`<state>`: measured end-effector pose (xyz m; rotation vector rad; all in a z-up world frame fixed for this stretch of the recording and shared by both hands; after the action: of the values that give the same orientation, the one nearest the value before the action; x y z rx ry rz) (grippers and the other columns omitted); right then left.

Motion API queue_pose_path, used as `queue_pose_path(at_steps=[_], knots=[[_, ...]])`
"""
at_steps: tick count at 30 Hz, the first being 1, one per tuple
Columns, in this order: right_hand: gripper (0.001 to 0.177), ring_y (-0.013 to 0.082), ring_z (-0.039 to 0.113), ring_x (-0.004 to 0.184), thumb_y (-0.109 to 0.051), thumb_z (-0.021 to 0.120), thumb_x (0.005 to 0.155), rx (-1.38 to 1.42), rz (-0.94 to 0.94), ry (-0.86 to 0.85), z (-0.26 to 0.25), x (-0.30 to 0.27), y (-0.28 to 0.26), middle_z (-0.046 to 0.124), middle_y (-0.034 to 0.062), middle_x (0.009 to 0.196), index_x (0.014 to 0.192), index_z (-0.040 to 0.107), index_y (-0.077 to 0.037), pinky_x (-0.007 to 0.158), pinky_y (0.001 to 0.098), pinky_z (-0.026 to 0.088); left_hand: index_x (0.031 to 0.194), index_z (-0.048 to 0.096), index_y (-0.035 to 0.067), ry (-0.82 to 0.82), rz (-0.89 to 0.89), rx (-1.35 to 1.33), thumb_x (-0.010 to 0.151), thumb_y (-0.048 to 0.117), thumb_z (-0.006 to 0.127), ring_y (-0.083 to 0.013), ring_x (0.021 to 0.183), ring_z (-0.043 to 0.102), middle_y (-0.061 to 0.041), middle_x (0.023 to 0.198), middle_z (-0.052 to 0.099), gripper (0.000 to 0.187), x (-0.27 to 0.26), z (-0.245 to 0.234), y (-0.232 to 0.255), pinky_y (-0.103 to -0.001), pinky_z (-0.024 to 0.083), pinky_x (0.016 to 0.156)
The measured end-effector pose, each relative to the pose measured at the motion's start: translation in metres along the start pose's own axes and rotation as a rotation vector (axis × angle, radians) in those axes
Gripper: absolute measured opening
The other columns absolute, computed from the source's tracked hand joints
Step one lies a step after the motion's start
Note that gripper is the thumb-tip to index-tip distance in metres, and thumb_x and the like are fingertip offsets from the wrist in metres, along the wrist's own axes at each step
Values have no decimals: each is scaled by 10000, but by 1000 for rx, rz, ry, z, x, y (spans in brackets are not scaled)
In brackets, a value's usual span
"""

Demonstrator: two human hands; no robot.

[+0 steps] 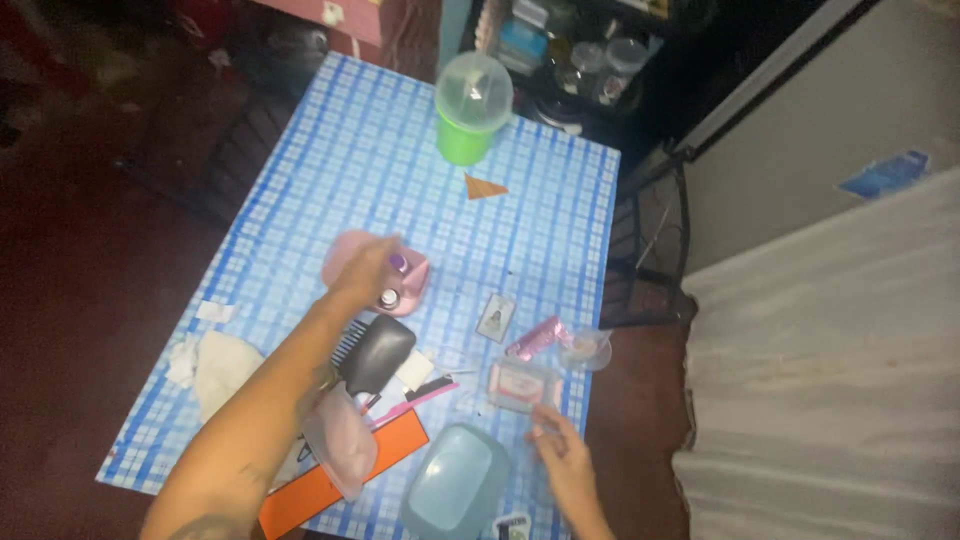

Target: Organizing various personal grooming items and accessories from a table into a vanity and storage containers.

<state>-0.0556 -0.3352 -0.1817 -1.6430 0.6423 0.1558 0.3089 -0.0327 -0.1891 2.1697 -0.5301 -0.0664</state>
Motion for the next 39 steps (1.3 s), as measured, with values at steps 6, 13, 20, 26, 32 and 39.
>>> queue_pose_path(at_steps=[6,13,20,26,32,39], knots=[[388,188,723,1022,-191,617,969,43,12,175,-34,3,4,725,80,1267,1342,635,-85,812,331,553,1085,658,16,341,-154,-127,1008,56,552,-337,999,682,-198,1031,680,137,-65,-38,123,-427,542,923],[364,181,715,990,-236,606,984,-4,167,252,-34,-8,35,740,80,1221,1313,668,-93,810,340,570,1129,698,28,-36,38,-69,864,89,631,-373,1060,659,-195,1069,707,280,-44,154,119,-467,524,953],[376,207,761,996,-185,582,968,52,239,256,-67,-41,103,730,98,1286,1332,633,-101,868,386,632,1272,564,71,-182,-335,296,876,217,679,-444,1113,583,-233,1246,545,437,-13,212,94,-551,488,912],[353,250,773,1000,-197,594,1002,-118,406,357,-139,-38,242,717,147,1282,1330,637,-73,857,430,643,1123,633,34,283,-46,-43,900,109,600,-389,1005,646,-194,1055,645,237,-53,114,153,-493,528,866],[361,258,768,951,-195,605,983,-141,442,383,-181,-57,323,725,162,1240,1316,625,-57,809,430,638,1027,677,20,554,-63,157,973,62,594,-393,996,657,-200,1010,684,108,-79,-44,86,-488,515,888],[320,222,753,958,-167,558,1010,-54,345,449,-115,-71,151,747,144,1207,1287,658,-43,807,395,598,1135,741,59,-107,-32,724,865,101,614,-374,1029,693,-201,1067,724,301,6,19,-87,-494,552,891]])
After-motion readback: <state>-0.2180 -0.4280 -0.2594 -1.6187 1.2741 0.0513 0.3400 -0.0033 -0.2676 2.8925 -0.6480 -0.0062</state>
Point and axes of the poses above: each hand's wrist, its own x-axis towards the middle knuckle, its own z-axis out of the palm, y = z × x, the point moved 9 cm from there along x, towards the middle knuckle
